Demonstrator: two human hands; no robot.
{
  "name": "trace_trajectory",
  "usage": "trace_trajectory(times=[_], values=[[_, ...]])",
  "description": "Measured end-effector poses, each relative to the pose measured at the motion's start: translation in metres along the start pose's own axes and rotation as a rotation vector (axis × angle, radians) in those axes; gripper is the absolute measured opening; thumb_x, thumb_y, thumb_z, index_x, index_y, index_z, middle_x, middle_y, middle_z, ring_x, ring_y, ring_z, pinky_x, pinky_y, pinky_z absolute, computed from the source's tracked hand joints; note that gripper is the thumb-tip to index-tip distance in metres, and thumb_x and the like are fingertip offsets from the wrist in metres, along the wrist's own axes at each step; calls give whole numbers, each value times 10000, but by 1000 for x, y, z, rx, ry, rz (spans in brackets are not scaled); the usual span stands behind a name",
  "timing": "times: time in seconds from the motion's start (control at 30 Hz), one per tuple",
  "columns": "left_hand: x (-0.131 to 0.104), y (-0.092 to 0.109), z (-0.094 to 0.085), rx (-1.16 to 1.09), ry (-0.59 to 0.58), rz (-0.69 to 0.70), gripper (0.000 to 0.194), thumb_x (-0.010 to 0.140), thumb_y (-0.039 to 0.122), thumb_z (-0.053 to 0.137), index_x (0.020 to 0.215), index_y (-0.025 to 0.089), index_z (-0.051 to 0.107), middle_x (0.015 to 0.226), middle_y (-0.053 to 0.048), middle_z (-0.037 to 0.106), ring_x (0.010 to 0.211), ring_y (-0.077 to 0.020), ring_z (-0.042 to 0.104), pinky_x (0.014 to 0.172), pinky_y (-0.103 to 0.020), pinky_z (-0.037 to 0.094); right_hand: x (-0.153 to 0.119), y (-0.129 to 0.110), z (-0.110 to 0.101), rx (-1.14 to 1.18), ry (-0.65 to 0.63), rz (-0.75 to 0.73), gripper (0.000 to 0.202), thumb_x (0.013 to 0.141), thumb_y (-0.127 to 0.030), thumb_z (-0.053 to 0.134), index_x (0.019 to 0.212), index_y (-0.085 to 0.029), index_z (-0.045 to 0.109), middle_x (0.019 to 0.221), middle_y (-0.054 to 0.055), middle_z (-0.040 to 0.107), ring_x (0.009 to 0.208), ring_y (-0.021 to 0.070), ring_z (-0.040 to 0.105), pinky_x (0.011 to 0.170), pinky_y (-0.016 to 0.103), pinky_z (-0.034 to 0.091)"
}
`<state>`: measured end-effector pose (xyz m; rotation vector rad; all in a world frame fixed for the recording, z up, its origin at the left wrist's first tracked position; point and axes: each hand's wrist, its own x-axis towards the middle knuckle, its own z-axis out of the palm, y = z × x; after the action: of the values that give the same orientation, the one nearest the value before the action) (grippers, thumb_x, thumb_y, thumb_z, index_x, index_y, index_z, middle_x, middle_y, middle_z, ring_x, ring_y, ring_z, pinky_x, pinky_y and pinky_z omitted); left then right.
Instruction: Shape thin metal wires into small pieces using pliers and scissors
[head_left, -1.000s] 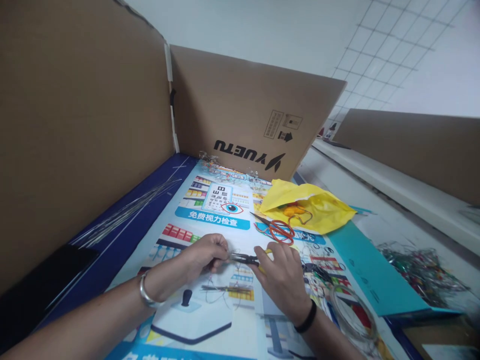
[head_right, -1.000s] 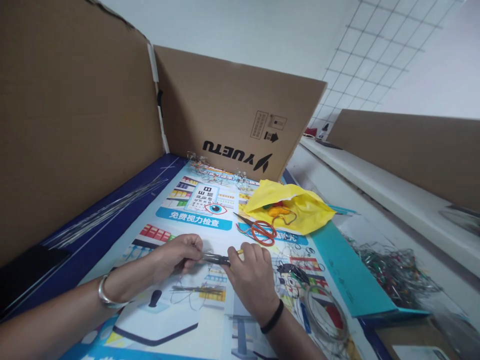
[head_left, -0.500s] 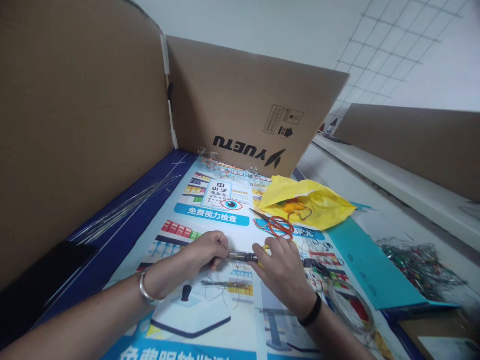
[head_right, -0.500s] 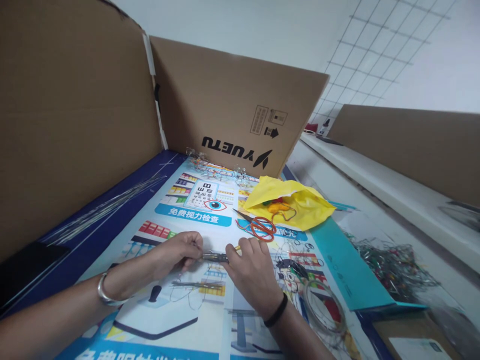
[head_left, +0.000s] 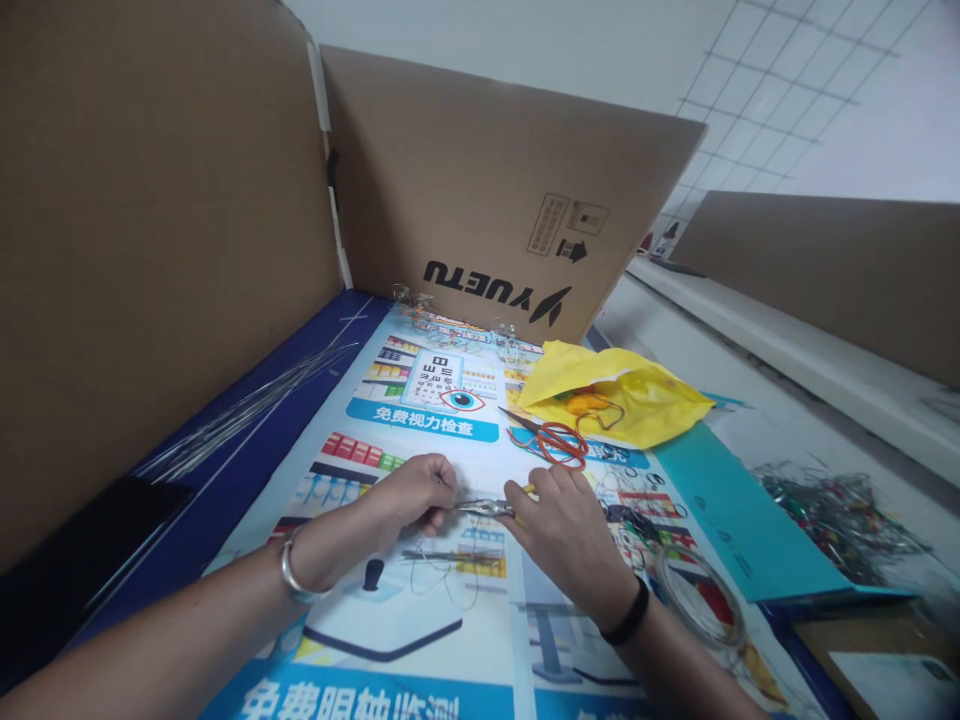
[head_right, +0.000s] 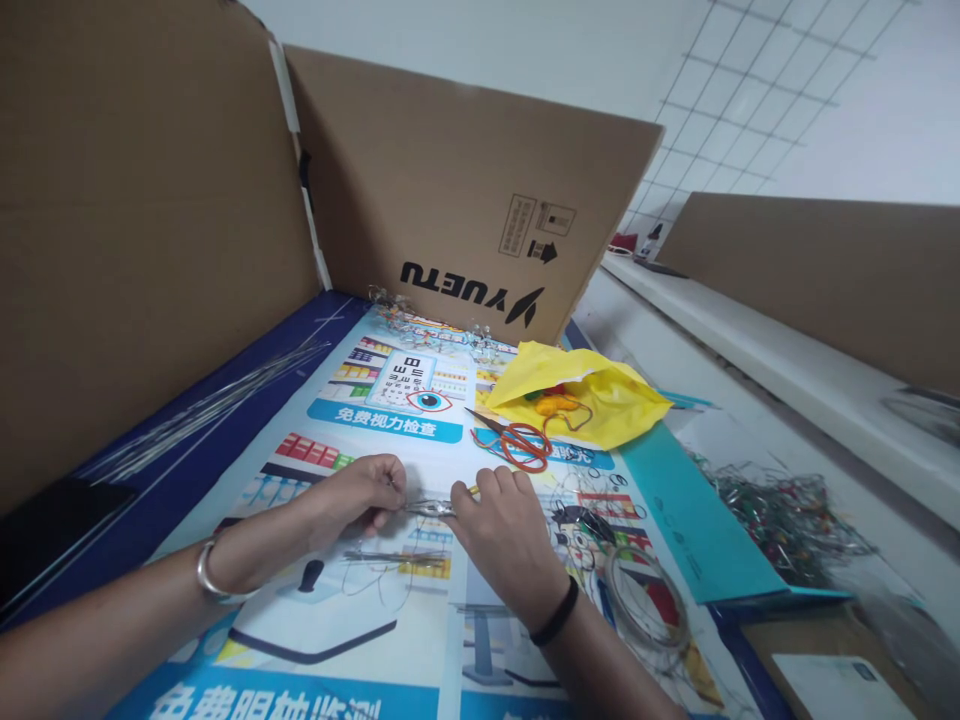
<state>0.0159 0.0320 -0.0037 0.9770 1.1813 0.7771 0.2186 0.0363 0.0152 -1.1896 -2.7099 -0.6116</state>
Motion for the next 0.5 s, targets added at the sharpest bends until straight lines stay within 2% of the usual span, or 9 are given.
trace_trajectory(times=[0.23, 0.5], values=[[3, -3, 0, -42, 2, -2, 141, 585, 94, 504, 668, 191, 444, 367, 60, 484, 300, -69, 376, 336, -174, 299, -2, 1, 11, 59, -40, 15, 215, 803, -429, 562, 875, -227, 580, 774, 40, 545, 750, 188, 456, 672, 315, 235], [6, -7, -3, -44, -26, 33, 126, 595, 103, 526, 661, 186, 457, 374, 66, 472, 309, -65, 380, 337, -169, 309, -3, 0, 13, 86, -44, 30, 214, 815, -435, 541, 821, -227, 586, 736, 30, 543, 718, 171, 457, 653, 298, 228]])
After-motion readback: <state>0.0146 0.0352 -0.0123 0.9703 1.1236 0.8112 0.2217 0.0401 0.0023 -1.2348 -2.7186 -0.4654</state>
